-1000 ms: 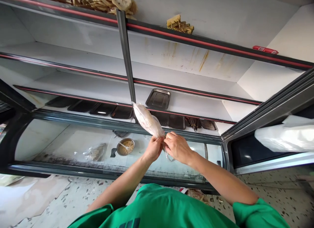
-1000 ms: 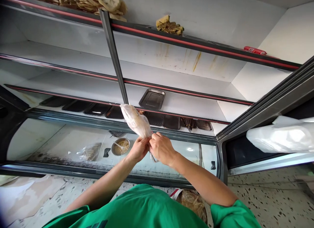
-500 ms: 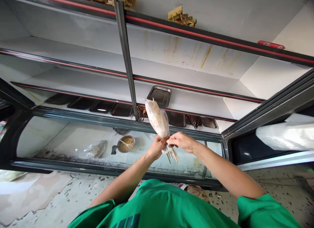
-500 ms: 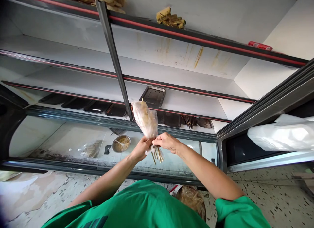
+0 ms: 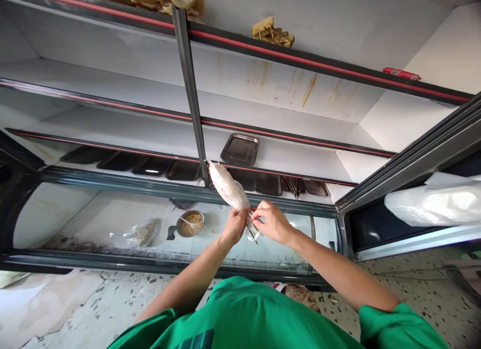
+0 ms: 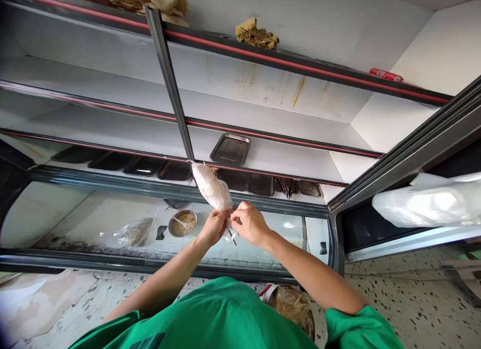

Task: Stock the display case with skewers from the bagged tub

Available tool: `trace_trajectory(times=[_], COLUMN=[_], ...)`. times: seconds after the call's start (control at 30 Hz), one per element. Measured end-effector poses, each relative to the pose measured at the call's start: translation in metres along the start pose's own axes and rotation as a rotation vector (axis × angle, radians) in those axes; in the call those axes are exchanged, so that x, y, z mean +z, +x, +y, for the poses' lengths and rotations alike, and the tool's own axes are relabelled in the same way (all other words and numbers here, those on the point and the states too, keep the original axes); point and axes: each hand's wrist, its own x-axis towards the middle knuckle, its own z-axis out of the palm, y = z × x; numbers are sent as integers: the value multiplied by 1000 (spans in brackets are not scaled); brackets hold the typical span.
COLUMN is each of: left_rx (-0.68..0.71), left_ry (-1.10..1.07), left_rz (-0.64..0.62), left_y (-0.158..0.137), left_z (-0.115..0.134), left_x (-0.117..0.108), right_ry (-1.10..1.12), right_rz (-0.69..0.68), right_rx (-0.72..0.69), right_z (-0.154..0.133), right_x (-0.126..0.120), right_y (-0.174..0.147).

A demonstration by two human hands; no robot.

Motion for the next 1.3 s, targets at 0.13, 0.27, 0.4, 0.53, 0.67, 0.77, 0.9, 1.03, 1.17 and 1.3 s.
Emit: trace_trajectory(times=[0.13, 0.27, 0.4, 0.53, 0.67, 0.77, 0.9, 1.03, 1.17, 1.3], left_rx=[-43, 33, 70, 90, 126, 125, 70, 129, 215, 243], left_ry=[-40, 12, 79, 149, 208, 214, 227, 295, 345, 378], left_rz=[-38, -39, -63, -56, -31, -61, -84, -59, 20, 88], left_y=[-5, -8, -7, -2, 1, 4, 0, -1, 8, 17], left_z=[3, 4, -2, -10, -13, -11, -5, -3, -8, -8], left_x=[0, 1, 0, -5, -13, -16, -12, -6, -11, -21], right_ry=[-147, -71, 269, 234, -179, -202, 257, 758, 1015, 845], right_rz=[-63, -97, -233, -273, -115, -60, -161, -21, 97, -33], right_rx=[-60, 100, 335, 382, 112, 147, 506, 692, 792, 637], right_z=[-8, -14, -4, -1, -11, -14, -8, -3, -1, 4], right_x=[11, 16, 17, 19, 24, 27, 24, 31, 47, 48], right_y=[-3, 2, 9, 9, 5, 9, 14, 16, 19, 16])
